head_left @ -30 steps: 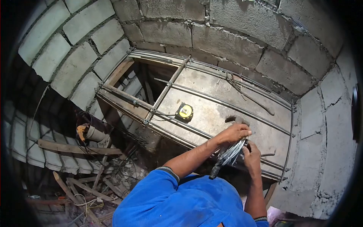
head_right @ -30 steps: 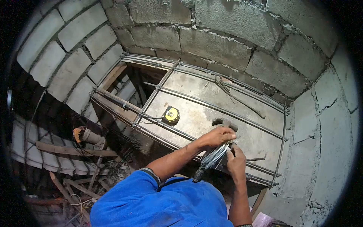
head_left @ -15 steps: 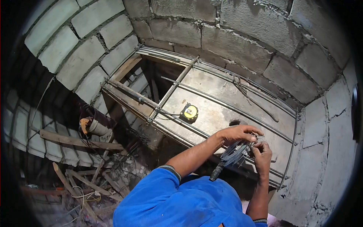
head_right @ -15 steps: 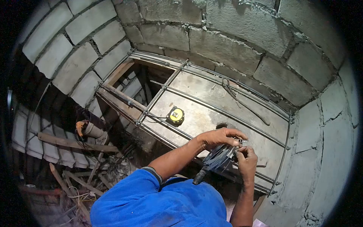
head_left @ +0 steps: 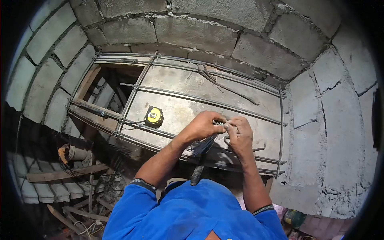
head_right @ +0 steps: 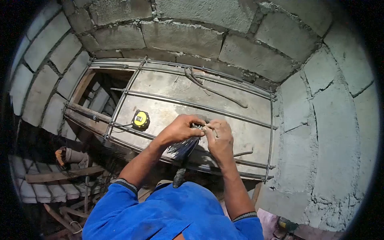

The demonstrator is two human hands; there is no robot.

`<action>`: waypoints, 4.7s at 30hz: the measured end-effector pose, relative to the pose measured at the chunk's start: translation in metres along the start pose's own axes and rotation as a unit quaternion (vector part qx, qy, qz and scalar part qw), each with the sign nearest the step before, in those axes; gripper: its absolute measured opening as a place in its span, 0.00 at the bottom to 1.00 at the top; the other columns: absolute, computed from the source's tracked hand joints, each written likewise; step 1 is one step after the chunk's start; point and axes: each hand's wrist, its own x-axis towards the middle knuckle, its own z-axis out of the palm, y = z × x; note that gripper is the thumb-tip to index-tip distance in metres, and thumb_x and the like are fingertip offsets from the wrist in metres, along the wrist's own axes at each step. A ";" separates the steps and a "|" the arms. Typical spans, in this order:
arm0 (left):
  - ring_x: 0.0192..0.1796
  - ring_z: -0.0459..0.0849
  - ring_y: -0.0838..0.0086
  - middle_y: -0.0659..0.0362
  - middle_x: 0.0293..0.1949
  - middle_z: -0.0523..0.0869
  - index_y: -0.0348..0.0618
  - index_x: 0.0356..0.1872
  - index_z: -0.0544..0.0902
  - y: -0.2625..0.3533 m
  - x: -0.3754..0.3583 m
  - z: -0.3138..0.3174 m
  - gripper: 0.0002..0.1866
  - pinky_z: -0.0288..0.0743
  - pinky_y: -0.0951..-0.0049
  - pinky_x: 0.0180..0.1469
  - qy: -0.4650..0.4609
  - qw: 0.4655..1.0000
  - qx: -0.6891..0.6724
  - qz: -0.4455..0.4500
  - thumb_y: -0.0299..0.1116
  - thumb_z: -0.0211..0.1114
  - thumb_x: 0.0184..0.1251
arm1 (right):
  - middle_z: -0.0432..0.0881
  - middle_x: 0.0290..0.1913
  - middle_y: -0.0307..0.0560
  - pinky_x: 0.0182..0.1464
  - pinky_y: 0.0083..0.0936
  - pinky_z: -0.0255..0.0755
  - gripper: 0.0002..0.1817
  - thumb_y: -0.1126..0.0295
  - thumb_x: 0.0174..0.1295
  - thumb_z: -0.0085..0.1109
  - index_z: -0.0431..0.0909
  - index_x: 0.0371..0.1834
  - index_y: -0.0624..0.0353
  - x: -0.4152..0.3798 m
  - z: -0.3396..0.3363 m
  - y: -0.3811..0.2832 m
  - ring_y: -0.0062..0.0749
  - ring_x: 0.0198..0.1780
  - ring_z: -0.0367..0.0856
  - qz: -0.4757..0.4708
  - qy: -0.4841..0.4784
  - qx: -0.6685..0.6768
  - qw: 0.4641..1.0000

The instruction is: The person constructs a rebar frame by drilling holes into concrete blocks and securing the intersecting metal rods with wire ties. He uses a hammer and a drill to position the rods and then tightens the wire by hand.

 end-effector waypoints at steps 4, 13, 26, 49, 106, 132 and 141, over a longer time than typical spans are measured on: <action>0.48 0.88 0.57 0.46 0.44 0.89 0.37 0.50 0.85 -0.008 0.007 0.008 0.20 0.79 0.64 0.53 0.018 0.988 0.138 0.066 0.34 0.74 0.57 | 0.81 0.45 0.51 0.51 0.32 0.75 0.02 0.78 0.65 0.59 0.77 0.38 0.62 0.009 0.009 0.011 0.38 0.46 0.80 -0.043 0.041 0.019 0.998; 0.47 0.88 0.50 0.45 0.40 0.89 0.40 0.41 0.88 -0.040 0.029 -0.060 0.16 0.81 0.55 0.50 0.121 0.919 0.353 -0.124 0.38 0.70 0.53 | 0.81 0.52 0.56 0.54 0.37 0.80 0.12 0.65 0.79 0.45 0.71 0.50 0.63 0.049 -0.086 -0.008 0.40 0.51 0.83 0.067 0.097 0.473 0.873; 0.48 0.86 0.56 0.44 0.42 0.87 0.38 0.57 0.81 0.029 0.012 0.012 0.26 0.80 0.59 0.53 0.094 0.970 0.201 0.099 0.42 0.73 0.63 | 0.85 0.30 0.52 0.16 0.11 0.63 0.13 0.61 0.79 0.49 0.74 0.50 0.61 -0.031 -0.072 0.042 0.17 0.18 0.73 0.290 -0.038 0.365 0.884; 0.52 0.83 0.71 0.56 0.45 0.87 0.38 0.51 0.86 0.035 0.015 0.130 0.17 0.75 0.70 0.57 -0.048 0.981 -0.120 0.142 0.41 0.66 0.71 | 0.73 0.23 0.35 0.18 0.12 0.61 0.16 0.60 0.78 0.43 0.76 0.43 0.60 -0.080 -0.096 0.068 0.16 0.17 0.68 0.273 -0.055 0.397 0.874; 0.41 0.86 0.47 0.40 0.45 0.79 0.45 0.45 0.84 -0.048 0.047 0.101 0.12 0.80 0.49 0.40 -0.168 0.872 0.448 0.099 0.32 0.61 0.63 | 0.87 0.37 0.58 0.49 0.44 0.76 0.14 0.58 0.60 0.62 0.85 0.38 0.59 -0.057 -0.117 0.134 0.55 0.44 0.85 0.324 -0.232 -0.196 0.896; 0.37 0.77 0.79 0.63 0.34 0.83 0.38 0.45 0.79 0.001 0.081 0.139 0.10 0.72 0.74 0.41 -0.242 0.968 -0.049 -0.041 0.35 0.63 0.75 | 0.84 0.40 0.54 0.39 0.30 0.81 0.21 0.54 0.76 0.51 0.75 0.48 0.66 -0.081 -0.102 0.091 0.34 0.38 0.86 0.381 0.190 0.383 0.820; 0.36 0.80 0.71 0.55 0.36 0.83 0.31 0.56 0.80 0.008 0.140 0.145 0.17 0.76 0.69 0.40 -0.151 0.985 0.029 -0.082 0.27 0.56 0.69 | 0.70 0.21 0.35 0.24 0.20 0.63 0.20 0.56 0.76 0.52 0.76 0.46 0.67 -0.095 -0.178 0.085 0.17 0.20 0.66 0.424 0.239 0.179 0.855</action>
